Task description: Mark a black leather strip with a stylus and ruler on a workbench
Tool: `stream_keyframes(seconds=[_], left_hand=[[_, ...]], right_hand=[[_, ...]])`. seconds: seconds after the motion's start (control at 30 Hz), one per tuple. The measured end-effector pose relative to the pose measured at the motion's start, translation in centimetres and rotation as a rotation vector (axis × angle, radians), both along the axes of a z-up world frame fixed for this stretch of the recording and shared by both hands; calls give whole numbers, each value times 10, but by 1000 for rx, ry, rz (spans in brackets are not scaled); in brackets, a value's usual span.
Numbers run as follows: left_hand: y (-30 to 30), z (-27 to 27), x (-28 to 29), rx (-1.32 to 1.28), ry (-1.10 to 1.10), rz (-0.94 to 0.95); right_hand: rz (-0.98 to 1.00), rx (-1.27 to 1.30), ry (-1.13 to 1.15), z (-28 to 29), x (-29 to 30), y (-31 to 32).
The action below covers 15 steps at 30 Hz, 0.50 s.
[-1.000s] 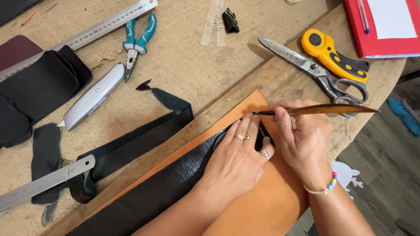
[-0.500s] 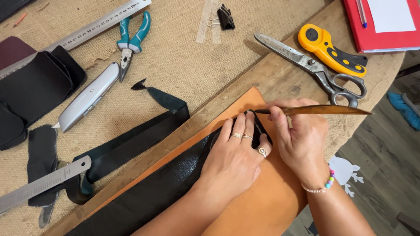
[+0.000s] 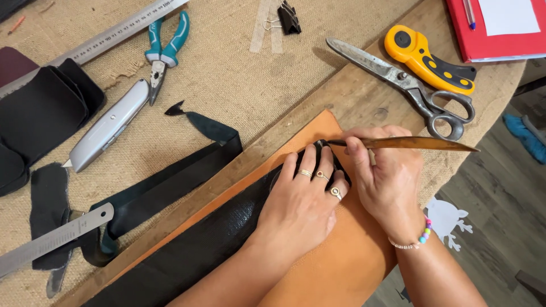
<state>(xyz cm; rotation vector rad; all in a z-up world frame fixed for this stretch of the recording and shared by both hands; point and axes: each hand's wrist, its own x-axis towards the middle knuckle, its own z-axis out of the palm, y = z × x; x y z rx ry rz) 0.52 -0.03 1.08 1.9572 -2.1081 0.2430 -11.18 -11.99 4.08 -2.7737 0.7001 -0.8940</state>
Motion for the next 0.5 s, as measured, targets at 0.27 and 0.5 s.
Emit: stream_keyframes(seconds=[0.27,0.5], left_hand=[[0,-7,-2,-11,-4,-9],[1,-7,0,-96,58,-45]], right_hand=[[-13,1,9,-2,-9,2],[-41,1,24,-3,-10,3]])
